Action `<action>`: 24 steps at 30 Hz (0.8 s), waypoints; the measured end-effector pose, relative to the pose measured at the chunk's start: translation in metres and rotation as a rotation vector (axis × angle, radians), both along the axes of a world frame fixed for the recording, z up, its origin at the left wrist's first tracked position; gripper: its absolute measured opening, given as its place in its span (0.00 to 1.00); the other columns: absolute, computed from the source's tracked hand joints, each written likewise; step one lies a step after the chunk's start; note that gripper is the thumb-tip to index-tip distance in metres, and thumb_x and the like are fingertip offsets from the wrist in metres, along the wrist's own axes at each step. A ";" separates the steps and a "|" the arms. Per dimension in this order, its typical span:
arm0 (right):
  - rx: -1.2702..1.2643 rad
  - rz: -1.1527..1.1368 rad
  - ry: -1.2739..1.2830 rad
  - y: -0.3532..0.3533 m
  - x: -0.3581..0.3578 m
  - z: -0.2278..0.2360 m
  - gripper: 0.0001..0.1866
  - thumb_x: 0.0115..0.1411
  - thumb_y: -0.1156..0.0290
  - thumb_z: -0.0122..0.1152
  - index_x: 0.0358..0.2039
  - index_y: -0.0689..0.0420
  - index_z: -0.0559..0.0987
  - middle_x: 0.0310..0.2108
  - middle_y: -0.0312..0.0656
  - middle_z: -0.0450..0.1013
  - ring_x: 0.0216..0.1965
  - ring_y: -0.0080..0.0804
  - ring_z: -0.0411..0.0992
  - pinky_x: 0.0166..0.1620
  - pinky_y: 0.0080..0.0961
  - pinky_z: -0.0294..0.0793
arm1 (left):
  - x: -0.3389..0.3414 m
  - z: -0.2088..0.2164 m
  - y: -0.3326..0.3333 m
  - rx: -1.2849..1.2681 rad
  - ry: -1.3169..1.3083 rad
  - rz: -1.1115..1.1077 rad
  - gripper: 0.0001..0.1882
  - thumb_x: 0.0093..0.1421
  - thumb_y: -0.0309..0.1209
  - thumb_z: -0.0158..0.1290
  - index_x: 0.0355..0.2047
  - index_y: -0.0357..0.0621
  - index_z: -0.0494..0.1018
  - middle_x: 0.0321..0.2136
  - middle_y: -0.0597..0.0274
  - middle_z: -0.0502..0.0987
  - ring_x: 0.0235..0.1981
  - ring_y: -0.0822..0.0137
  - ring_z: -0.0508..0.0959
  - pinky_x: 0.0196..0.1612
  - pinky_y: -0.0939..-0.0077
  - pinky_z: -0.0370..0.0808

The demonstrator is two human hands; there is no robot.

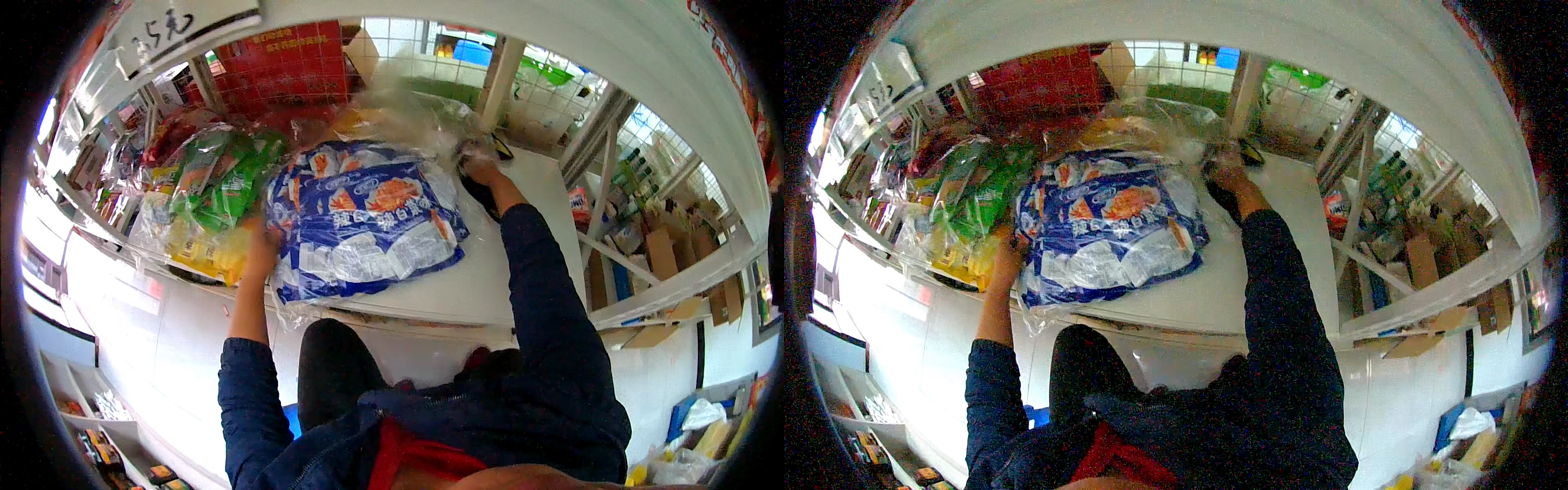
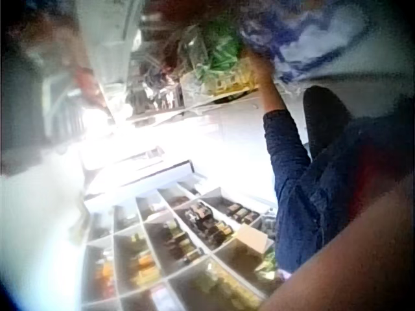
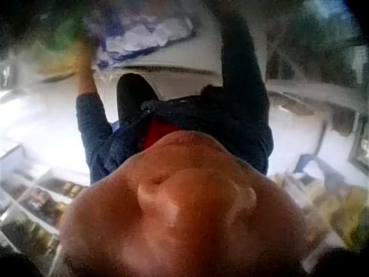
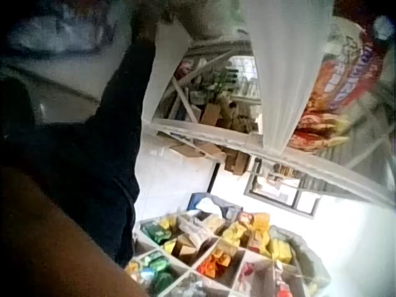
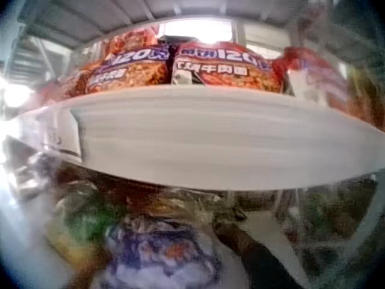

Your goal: The person organizes packaged food items on a store shelf, picking up and rearranging bags of snacks and noodles. They then move a blue plastic stool and handle a tray of white cylindrical items, placing them on a lower shelf.

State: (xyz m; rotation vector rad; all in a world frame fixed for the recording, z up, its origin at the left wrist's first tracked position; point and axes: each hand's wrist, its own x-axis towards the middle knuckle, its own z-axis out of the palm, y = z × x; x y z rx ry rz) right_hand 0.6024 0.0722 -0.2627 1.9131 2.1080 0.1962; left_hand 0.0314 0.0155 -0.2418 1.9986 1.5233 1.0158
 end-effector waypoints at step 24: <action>0.721 -0.741 0.724 -0.366 -0.135 0.024 0.21 0.58 0.62 0.47 0.42 0.69 0.69 0.47 0.55 0.64 0.47 0.50 0.62 0.52 0.42 0.57 | 0.002 0.019 -0.038 -0.113 -0.372 -0.079 0.22 0.58 0.32 0.50 0.49 0.33 0.61 0.29 0.56 0.75 0.30 0.64 0.74 0.34 0.72 0.71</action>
